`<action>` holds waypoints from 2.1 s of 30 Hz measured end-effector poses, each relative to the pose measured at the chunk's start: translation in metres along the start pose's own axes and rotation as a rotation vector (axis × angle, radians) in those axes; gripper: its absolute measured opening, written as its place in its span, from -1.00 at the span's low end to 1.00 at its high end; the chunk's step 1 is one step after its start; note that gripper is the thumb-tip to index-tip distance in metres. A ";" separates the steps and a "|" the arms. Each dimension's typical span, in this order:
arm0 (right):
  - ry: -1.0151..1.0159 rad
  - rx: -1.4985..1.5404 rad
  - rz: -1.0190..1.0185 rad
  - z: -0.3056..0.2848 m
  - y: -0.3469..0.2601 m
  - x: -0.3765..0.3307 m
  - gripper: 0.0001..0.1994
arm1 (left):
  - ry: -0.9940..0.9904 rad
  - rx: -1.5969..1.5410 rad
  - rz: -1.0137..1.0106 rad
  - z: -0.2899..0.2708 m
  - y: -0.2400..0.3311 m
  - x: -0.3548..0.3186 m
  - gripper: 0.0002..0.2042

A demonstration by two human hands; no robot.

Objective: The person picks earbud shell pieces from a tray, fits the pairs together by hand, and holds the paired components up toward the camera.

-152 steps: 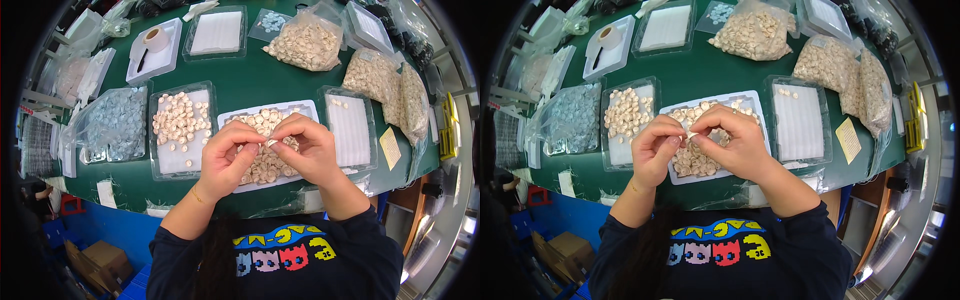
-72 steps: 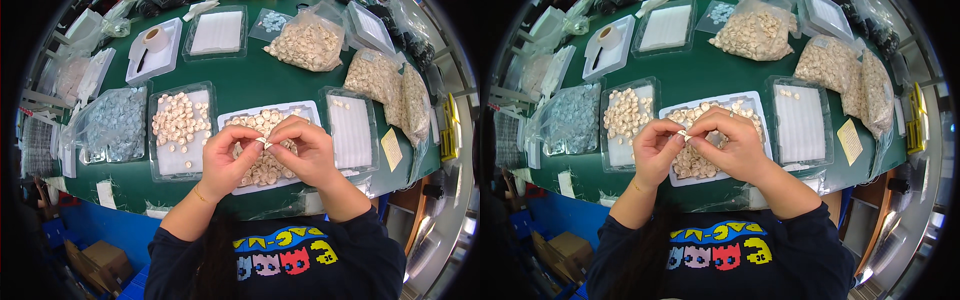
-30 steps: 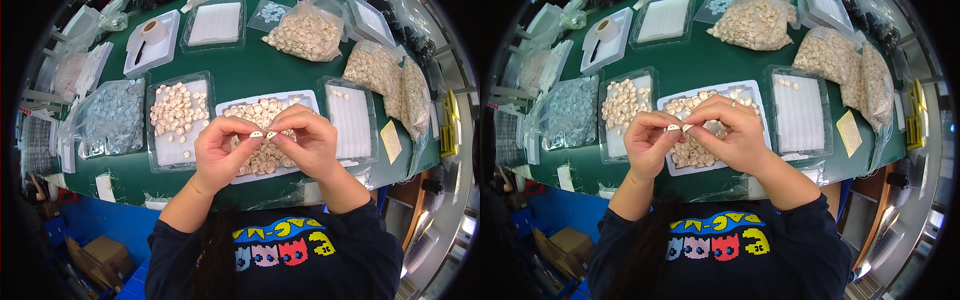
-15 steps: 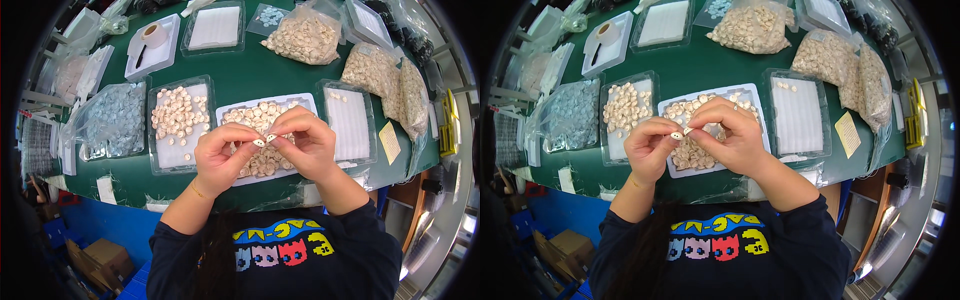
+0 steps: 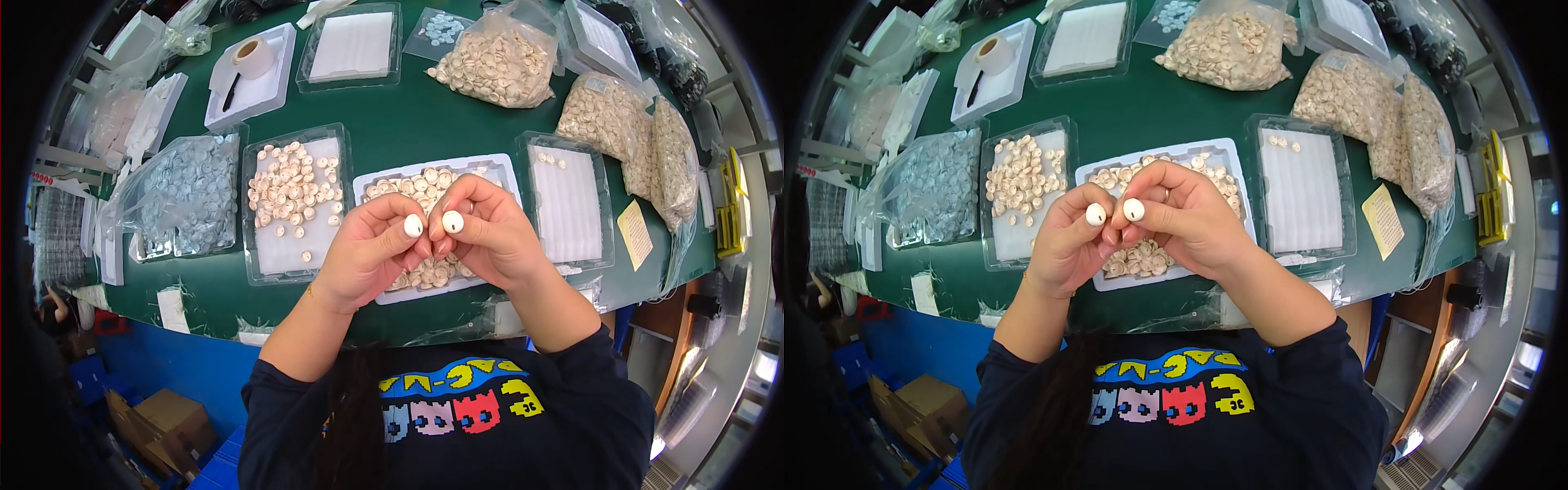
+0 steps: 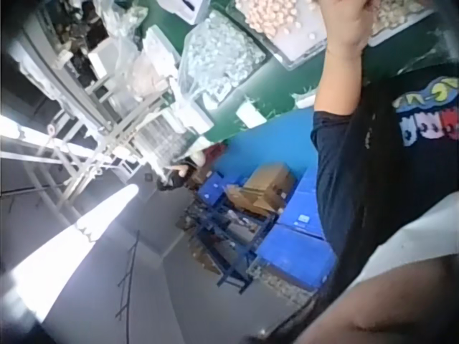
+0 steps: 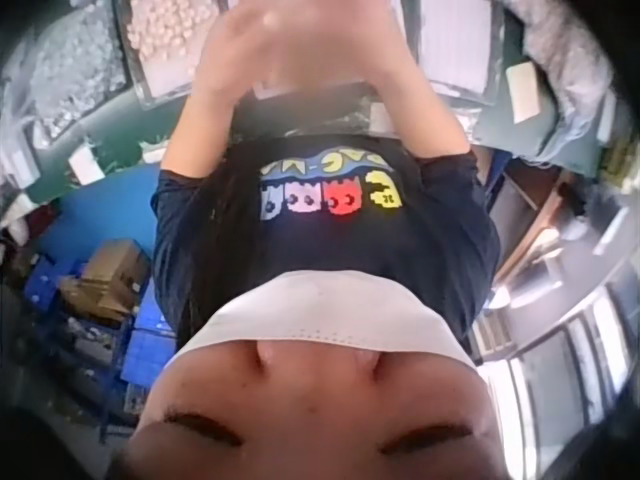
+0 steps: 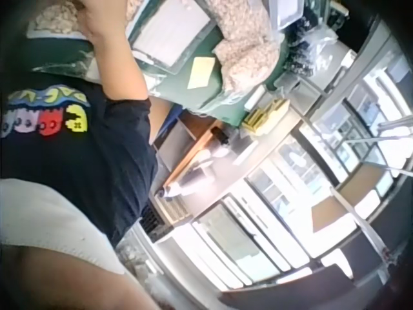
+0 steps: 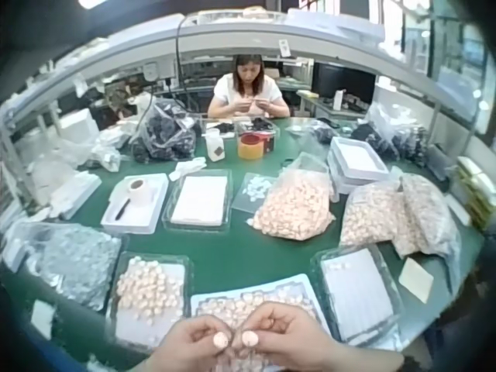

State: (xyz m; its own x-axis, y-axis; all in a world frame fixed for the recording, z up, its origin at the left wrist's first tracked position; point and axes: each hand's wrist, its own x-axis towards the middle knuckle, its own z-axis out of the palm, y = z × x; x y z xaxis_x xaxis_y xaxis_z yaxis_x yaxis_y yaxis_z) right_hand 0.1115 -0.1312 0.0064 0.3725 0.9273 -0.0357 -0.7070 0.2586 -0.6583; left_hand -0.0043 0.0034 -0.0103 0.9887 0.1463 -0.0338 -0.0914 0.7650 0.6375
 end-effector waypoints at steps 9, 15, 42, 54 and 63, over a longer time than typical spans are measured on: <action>-0.042 0.166 0.084 -0.004 0.002 0.000 -0.88 | -0.094 -0.021 -0.049 0.003 0.001 0.003 -0.87; -0.047 0.167 0.084 -0.004 0.002 0.000 -0.89 | -0.109 -0.058 -0.017 0.003 0.000 0.003 -0.91; 0.168 -1.843 -0.245 -0.046 -0.003 0.019 -0.90 | 0.533 1.932 0.365 -0.026 0.026 0.010 -0.93; 0.210 -1.872 -0.318 -0.046 0.000 0.020 -0.97 | 0.289 1.785 0.431 -0.020 0.007 0.018 -0.95; 0.197 -1.521 -0.143 -0.025 -0.013 0.019 -0.93 | 0.272 0.810 0.163 -0.009 0.008 0.012 -0.92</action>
State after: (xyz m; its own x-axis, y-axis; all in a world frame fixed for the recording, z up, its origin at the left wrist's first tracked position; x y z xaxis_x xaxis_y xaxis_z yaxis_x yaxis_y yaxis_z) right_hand 0.1424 -0.1239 -0.0048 0.5390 0.8387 0.0771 0.5566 -0.2860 -0.7800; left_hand 0.0063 0.0167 -0.0122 0.8985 0.4388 -0.0110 -0.0144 0.0545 0.9984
